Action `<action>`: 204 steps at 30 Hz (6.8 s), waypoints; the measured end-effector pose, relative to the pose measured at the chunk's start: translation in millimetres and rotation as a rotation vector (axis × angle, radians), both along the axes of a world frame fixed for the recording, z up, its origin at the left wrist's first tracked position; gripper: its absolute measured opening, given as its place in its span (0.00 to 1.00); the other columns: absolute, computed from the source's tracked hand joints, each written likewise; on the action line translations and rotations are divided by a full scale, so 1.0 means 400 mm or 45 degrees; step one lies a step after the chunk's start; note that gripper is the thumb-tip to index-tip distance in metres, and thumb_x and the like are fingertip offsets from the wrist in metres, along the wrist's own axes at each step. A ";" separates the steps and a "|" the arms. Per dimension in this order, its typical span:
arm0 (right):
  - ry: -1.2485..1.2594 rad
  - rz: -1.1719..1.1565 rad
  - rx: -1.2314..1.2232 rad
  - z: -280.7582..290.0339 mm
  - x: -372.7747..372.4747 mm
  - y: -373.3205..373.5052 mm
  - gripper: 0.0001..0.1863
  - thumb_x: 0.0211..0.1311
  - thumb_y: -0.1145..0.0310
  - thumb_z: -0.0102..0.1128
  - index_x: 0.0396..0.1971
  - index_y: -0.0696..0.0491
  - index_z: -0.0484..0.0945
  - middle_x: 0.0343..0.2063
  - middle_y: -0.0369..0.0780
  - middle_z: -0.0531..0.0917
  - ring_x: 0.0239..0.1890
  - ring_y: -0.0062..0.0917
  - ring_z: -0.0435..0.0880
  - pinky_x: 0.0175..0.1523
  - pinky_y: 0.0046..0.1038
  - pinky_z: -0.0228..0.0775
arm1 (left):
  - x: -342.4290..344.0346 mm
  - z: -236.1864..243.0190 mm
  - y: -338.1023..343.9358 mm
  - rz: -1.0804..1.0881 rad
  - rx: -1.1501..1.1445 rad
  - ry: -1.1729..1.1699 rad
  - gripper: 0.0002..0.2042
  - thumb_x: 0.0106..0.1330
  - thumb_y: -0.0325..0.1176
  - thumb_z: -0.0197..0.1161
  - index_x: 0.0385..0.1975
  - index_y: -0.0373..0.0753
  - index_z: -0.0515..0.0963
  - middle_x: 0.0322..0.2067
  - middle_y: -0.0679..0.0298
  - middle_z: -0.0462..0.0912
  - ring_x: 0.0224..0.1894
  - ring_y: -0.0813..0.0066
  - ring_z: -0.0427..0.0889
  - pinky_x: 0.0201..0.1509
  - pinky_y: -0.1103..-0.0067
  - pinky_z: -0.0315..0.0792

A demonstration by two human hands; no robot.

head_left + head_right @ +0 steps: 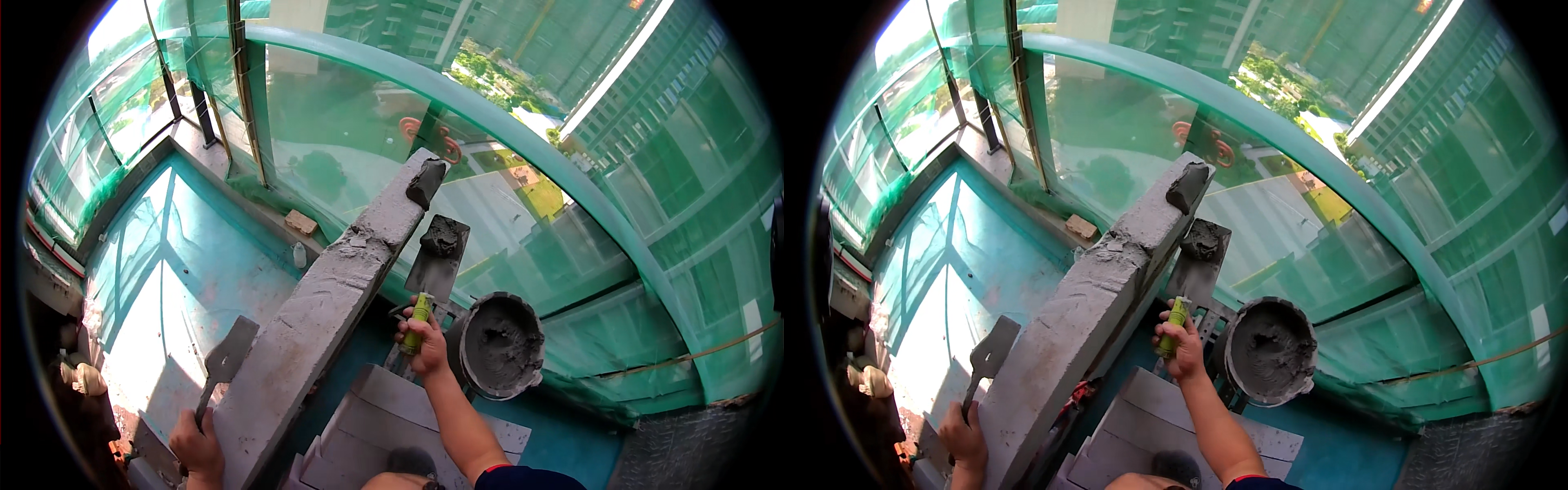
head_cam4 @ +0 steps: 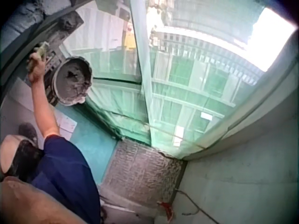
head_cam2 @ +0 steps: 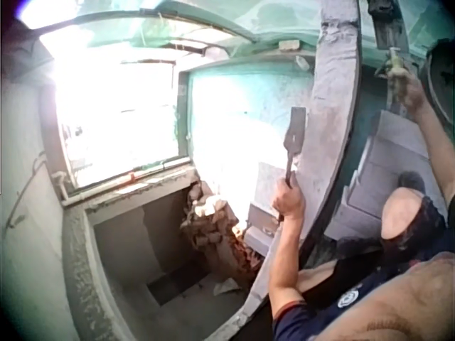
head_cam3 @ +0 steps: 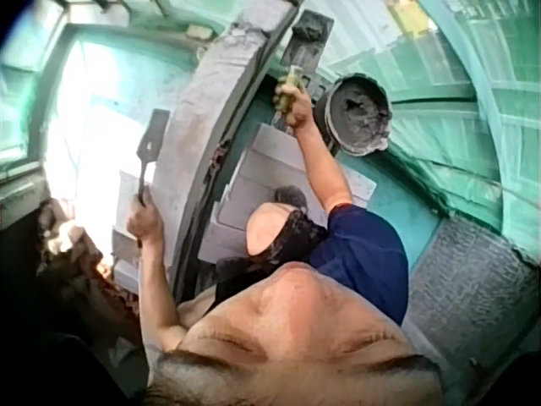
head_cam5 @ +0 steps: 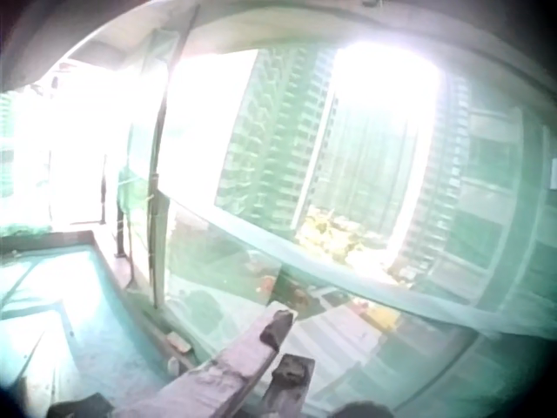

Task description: The person applies mortar to the top of a low concrete block wall using two different sized trowels, picking up mortar from a bucket on a metal scaffold and spreading it along the wall edge.

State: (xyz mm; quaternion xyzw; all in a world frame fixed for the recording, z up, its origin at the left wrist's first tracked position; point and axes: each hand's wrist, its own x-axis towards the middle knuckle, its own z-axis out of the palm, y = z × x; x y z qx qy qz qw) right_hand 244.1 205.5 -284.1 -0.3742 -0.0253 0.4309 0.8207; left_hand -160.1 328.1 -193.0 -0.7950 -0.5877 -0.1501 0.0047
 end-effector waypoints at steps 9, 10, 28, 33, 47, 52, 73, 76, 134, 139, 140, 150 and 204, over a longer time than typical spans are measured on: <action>-1.232 -0.208 -0.477 -0.081 0.251 0.162 0.23 0.46 0.77 0.59 0.46 0.56 0.69 0.37 0.38 0.78 0.38 0.26 0.77 0.45 0.27 0.68 | -0.003 -0.004 0.000 0.012 -0.023 0.024 0.14 0.61 0.38 0.61 0.21 0.37 0.69 0.19 0.50 0.74 0.24 0.45 0.74 0.28 0.58 0.64; -1.365 -0.219 -0.641 -0.114 0.283 0.182 0.22 0.44 0.77 0.58 0.45 0.56 0.68 0.37 0.39 0.78 0.39 0.26 0.76 0.46 0.28 0.68 | 0.000 -0.004 -0.001 0.014 -0.026 0.022 0.14 0.61 0.38 0.61 0.21 0.37 0.69 0.19 0.50 0.74 0.24 0.45 0.74 0.28 0.58 0.64; -1.740 -0.252 -1.251 -0.265 0.041 -0.019 0.20 0.51 0.72 0.59 0.46 0.54 0.72 0.41 0.52 0.77 0.43 0.53 0.75 0.46 0.43 0.68 | 0.010 0.012 0.002 -0.009 -0.017 0.017 0.12 0.60 0.35 0.63 0.21 0.37 0.69 0.19 0.51 0.75 0.24 0.48 0.75 0.27 0.61 0.66; -1.700 -0.358 -1.153 -0.115 0.201 0.080 0.25 0.50 0.70 0.58 0.50 0.57 0.65 0.36 0.55 0.77 0.40 0.55 0.75 0.43 0.45 0.68 | 0.009 0.025 -0.002 -0.015 -0.042 -0.002 0.14 0.63 0.38 0.59 0.22 0.36 0.70 0.20 0.49 0.75 0.25 0.45 0.75 0.27 0.59 0.65; -1.907 -0.200 -1.013 -0.201 0.422 0.270 0.29 0.41 0.85 0.43 0.51 0.56 0.62 0.45 0.54 0.69 0.48 0.55 0.70 0.49 0.45 0.66 | 0.013 0.017 -0.001 -0.020 -0.046 -0.035 0.13 0.63 0.39 0.59 0.23 0.36 0.70 0.20 0.49 0.76 0.25 0.44 0.76 0.28 0.59 0.65; -1.571 -0.187 -1.212 -0.248 0.334 0.180 0.26 0.46 0.81 0.46 0.50 0.58 0.60 0.46 0.60 0.72 0.48 0.58 0.70 0.50 0.47 0.64 | 0.012 0.018 -0.003 0.050 -0.100 -0.002 0.14 0.63 0.39 0.59 0.22 0.36 0.70 0.20 0.49 0.75 0.26 0.44 0.75 0.29 0.57 0.64; -2.623 0.569 -1.989 0.678 0.628 0.161 0.25 0.58 0.44 0.54 0.34 0.55 0.79 0.29 0.43 0.82 0.31 0.37 0.81 0.34 0.38 0.71 | -0.019 -0.005 0.014 -0.127 -0.021 0.060 0.19 0.65 0.51 0.55 0.23 0.40 0.75 0.18 0.55 0.77 0.20 0.52 0.76 0.23 0.63 0.69; -1.840 0.566 -1.992 0.714 0.623 0.147 0.23 0.59 0.45 0.55 0.30 0.54 0.77 0.22 0.40 0.79 0.20 0.27 0.77 0.22 0.31 0.66 | -0.017 0.004 0.015 -0.139 0.015 0.103 0.18 0.65 0.50 0.55 0.23 0.41 0.76 0.18 0.56 0.77 0.20 0.52 0.76 0.23 0.62 0.69; -0.906 0.978 -1.502 0.698 0.639 0.204 0.17 0.65 0.51 0.51 0.43 0.48 0.71 0.20 0.34 0.75 0.15 0.15 0.71 0.16 0.18 0.63 | -0.075 -0.084 0.020 -0.188 -0.052 0.066 0.11 0.65 0.40 0.55 0.33 0.39 0.75 0.26 0.55 0.76 0.28 0.56 0.76 0.31 0.65 0.69; -0.805 1.040 -1.471 0.694 0.585 0.181 0.18 0.66 0.50 0.50 0.43 0.48 0.70 0.20 0.33 0.74 0.14 0.13 0.69 0.16 0.16 0.62 | -0.051 -0.037 0.015 -0.053 -0.444 0.155 0.08 0.67 0.31 0.53 0.41 0.36 0.75 0.32 0.53 0.76 0.35 0.57 0.76 0.38 0.66 0.70; -0.773 1.082 -1.435 0.689 0.575 0.182 0.18 0.66 0.50 0.50 0.43 0.49 0.70 0.19 0.33 0.74 0.14 0.13 0.69 0.16 0.16 0.62 | -0.049 -0.054 0.014 -0.074 -0.226 0.028 0.07 0.63 0.33 0.58 0.31 0.37 0.72 0.25 0.52 0.75 0.29 0.52 0.74 0.33 0.63 0.66; -0.833 1.199 -1.370 0.691 0.449 0.121 0.20 0.66 0.50 0.49 0.43 0.52 0.72 0.20 0.35 0.76 0.14 0.14 0.72 0.16 0.18 0.64 | -0.050 -0.083 0.018 -0.119 -0.024 -0.070 0.13 0.59 0.38 0.64 0.21 0.37 0.71 0.18 0.51 0.74 0.23 0.49 0.74 0.29 0.62 0.64; -0.386 0.712 -1.095 0.671 0.643 0.269 0.17 0.69 0.57 0.45 0.45 0.55 0.68 0.26 0.36 0.74 0.19 0.13 0.72 0.19 0.13 0.68 | -0.031 -0.057 0.025 -0.159 -0.035 -0.087 0.15 0.63 0.42 0.58 0.22 0.38 0.68 0.20 0.50 0.73 0.25 0.44 0.73 0.28 0.58 0.63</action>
